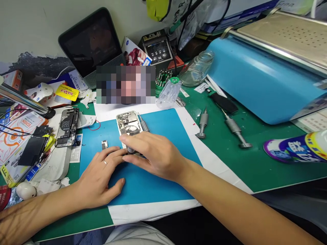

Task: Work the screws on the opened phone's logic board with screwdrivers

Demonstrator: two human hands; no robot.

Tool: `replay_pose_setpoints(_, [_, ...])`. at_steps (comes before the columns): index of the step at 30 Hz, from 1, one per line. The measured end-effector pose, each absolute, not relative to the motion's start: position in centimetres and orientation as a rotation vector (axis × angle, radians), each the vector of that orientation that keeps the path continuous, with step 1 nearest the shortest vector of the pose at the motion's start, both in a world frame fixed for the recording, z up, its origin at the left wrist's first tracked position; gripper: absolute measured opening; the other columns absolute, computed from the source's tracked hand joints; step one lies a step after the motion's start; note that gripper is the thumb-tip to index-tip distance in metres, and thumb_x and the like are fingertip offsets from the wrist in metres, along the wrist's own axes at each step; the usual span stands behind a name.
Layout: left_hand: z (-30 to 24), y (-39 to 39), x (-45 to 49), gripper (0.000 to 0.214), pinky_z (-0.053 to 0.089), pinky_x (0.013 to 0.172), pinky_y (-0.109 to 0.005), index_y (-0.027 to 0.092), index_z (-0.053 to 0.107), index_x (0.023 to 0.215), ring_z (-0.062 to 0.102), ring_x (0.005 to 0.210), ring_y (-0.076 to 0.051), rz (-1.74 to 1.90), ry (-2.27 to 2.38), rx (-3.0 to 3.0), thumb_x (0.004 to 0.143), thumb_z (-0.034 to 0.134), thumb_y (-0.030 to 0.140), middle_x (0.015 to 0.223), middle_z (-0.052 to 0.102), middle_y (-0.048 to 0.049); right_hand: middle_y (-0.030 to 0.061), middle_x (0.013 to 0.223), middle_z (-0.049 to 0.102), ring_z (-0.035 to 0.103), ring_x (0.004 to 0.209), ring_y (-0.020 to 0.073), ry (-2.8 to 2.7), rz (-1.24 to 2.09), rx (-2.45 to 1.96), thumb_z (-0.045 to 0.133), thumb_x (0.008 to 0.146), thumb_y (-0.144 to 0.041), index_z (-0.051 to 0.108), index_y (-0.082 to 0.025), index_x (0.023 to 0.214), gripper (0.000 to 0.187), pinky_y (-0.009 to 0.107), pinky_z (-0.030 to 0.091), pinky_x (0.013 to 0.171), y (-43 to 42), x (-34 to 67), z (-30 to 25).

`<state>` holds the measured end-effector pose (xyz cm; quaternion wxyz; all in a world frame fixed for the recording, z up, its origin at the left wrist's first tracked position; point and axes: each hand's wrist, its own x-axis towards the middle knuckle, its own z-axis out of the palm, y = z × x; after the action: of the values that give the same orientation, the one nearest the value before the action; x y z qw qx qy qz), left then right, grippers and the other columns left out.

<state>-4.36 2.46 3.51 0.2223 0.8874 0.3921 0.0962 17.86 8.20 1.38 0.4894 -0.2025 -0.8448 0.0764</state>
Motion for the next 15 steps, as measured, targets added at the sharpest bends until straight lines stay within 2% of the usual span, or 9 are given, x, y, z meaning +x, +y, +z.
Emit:
replay_pose_setpoints(4, [3.58, 2.35, -4.36, 0.046, 0.044, 0.098, -0.05, 0.018, 0.043, 0.135, 0.039, 0.137, -0.032, 0.26, 1.092, 2.457, 0.092, 0.055, 0.028, 0.149, 0.049, -0.0119, 0.0124, 0.107, 0.075, 0.073, 0.096, 0.0205, -2.062, 0.177, -0.487, 0.054, 0.092, -0.007, 0.044, -0.012, 0.143, 0.053, 0.034, 0.064, 0.078, 7.82, 17.84, 1.79])
replay_pose_setpoints(7, [3.57, 2.39, -4.36, 0.048, 0.044, 0.099, -0.05, 0.019, 0.042, 0.136, 0.039, 0.137, -0.032, 0.255, 1.1, 2.455, 0.091, 0.056, 0.028, 0.149, 0.049, -0.0107, 0.0103, 0.101, 0.076, 0.073, 0.09, 0.0185, -2.066, 0.137, -0.497, 0.057, 0.091, -0.005, 0.045, -0.011, 0.141, 0.052, 0.03, 0.063, 0.077, 7.86, 17.77, 1.88])
replay_pose_setpoints(10, [3.56, 2.41, -4.37, 0.048, 0.043, 0.101, -0.05, 0.018, 0.042, 0.136, 0.038, 0.137, -0.031, 0.249, 1.1, 2.455, 0.091, 0.057, 0.027, 0.15, 0.048, -0.0113, 0.0079, 0.094, 0.076, 0.072, 0.082, 0.0181, -2.056, 0.121, -0.477, 0.063, 0.092, -0.012, 0.044, -0.014, 0.142, 0.053, 0.029, 0.063, 0.07, 8.06, 17.73, 1.81])
replay_pose_setpoints(15, [3.62, 2.36, -4.31, 0.048, 0.043, 0.102, -0.05, 0.019, 0.041, 0.137, 0.038, 0.138, -0.031, 0.254, 1.099, 2.436, 0.091, 0.056, 0.027, 0.15, 0.049, -0.0103, 0.0135, 0.103, 0.074, 0.072, 0.095, 0.0214, -2.04, 0.211, -0.446, 0.056, 0.091, -0.006, 0.048, -0.01, 0.139, 0.049, 0.035, 0.063, 0.079, 8.06, 17.8, 1.72])
